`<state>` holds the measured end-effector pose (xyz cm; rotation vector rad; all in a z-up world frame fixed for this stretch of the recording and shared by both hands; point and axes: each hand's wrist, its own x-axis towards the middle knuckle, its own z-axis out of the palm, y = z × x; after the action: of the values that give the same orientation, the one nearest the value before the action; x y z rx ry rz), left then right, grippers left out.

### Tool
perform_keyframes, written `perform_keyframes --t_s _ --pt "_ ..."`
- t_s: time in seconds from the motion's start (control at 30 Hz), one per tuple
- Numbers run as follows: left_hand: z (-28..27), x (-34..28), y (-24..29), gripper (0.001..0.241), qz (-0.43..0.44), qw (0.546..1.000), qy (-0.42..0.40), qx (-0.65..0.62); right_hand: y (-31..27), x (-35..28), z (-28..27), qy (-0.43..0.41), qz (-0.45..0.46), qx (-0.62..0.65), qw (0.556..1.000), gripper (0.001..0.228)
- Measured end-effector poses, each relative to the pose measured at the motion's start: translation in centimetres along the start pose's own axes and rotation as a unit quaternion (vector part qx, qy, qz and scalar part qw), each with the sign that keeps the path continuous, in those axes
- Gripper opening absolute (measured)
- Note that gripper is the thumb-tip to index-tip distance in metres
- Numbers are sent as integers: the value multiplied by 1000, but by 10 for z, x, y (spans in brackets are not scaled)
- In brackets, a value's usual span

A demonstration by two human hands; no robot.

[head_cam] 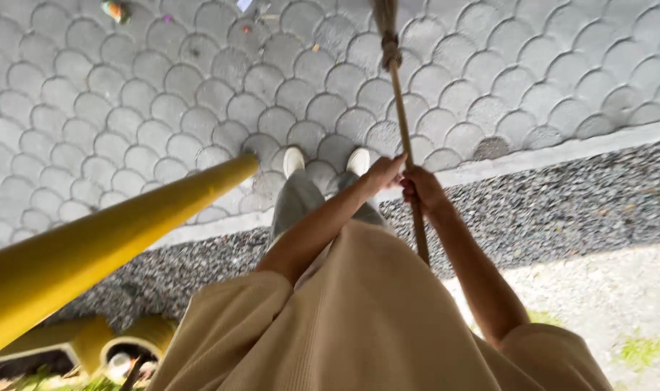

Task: Sweep the paved courtyard floor to collect debris and trash using a broom.

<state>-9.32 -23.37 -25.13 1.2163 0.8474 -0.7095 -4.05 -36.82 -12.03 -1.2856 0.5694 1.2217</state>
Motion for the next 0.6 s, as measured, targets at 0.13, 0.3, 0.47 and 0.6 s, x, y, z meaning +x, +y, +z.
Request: perform_keyframes --t_s 0.13,0.3,0.47,0.6 --pt "5 -57 92 93 -20 991 -84 -102 -21 -103 15 23 42 67 997 13" --pt "54 -37 65 84 -11 998 -56 -16 -5 -220 63 104 95 136 981 32" --pt "-21 -68 -34 54 -103 993 5 -62 22 -195 178 96 122 112 982 35" --pt "-184 -98 -71 13 -91 974 109 -175 46 -141 257 15 225 109 968 17"
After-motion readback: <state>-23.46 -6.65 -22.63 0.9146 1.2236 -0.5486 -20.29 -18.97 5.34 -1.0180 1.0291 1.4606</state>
